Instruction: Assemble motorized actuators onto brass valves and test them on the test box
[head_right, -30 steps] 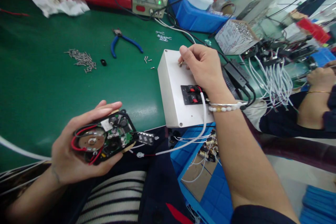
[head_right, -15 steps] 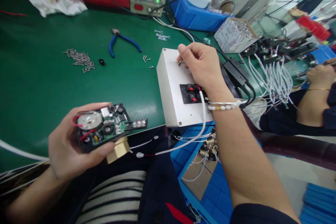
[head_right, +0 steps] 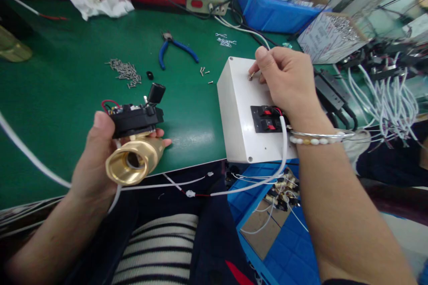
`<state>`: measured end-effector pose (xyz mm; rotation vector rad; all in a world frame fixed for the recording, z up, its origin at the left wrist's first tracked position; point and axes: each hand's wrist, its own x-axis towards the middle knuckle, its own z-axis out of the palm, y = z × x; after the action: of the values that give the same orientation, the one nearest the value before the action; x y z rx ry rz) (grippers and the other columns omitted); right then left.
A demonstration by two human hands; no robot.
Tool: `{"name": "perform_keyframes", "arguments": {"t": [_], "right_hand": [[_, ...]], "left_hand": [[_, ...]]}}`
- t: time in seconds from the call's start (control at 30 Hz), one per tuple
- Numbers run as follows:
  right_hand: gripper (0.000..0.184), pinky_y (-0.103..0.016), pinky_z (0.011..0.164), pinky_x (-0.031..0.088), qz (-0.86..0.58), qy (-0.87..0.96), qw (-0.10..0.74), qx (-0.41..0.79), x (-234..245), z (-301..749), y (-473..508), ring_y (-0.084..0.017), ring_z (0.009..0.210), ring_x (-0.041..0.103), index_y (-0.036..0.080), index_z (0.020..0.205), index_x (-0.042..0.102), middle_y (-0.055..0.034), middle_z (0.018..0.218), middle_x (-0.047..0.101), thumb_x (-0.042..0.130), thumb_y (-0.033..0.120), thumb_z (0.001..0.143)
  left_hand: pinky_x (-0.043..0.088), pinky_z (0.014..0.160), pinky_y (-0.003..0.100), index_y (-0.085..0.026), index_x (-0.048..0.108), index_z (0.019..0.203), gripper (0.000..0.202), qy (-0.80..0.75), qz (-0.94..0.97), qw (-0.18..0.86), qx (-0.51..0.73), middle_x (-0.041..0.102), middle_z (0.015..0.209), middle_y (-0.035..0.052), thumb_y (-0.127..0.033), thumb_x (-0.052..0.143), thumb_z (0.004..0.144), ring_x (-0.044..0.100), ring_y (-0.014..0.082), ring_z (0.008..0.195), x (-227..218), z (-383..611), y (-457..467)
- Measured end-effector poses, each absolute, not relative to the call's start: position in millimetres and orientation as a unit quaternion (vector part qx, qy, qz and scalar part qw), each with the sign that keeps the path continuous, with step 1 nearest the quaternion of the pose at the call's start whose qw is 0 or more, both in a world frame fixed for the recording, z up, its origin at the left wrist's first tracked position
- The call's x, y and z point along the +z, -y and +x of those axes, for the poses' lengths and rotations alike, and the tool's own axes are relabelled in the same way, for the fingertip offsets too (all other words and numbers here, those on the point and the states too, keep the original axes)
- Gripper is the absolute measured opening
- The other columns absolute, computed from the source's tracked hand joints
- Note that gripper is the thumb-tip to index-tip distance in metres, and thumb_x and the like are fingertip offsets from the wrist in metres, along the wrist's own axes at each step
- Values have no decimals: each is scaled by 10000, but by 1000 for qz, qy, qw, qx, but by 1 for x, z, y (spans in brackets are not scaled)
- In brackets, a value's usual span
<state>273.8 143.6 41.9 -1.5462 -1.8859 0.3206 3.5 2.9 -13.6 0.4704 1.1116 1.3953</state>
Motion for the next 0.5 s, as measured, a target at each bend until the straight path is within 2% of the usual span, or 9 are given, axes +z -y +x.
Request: {"name": "perform_keyframes", "arguments": {"t": [0.1,0.2,0.43,0.5], "right_hand": [[394,-205,587,347,-597,719,334,122,43,273,-142,-42,544,493,99,759,760,19,592,561,569,258,1065],[388,-207,597,354,-603,714,333,123,44,271,-141,-39,547,490,93,765,760,20,596,558,574,261,1062],[405,-230,625,366,-600,723,323,116,44,273,-142,-59,570,501,105,791,781,1,617,578,569,307,1070],[406,-235,622,365,-599,723,323,120,44,273,-143,-60,565,495,110,797,782,0,617,577,566,314,1074]], "left_hand": [[646,655,371,-149,712,1030,710,-488,191,622,582,792,779,91,-768,798,694,772,294,697,-12,5,-3],[643,653,359,-146,715,1039,720,-472,189,637,580,801,797,100,-766,805,684,776,295,698,-12,6,-2],[641,727,338,-139,720,1012,588,-480,172,656,557,801,812,84,-703,576,928,780,253,744,-3,4,-3],[640,733,333,-134,733,974,600,-493,134,669,540,791,793,77,-700,536,951,775,239,740,2,6,2]]}}
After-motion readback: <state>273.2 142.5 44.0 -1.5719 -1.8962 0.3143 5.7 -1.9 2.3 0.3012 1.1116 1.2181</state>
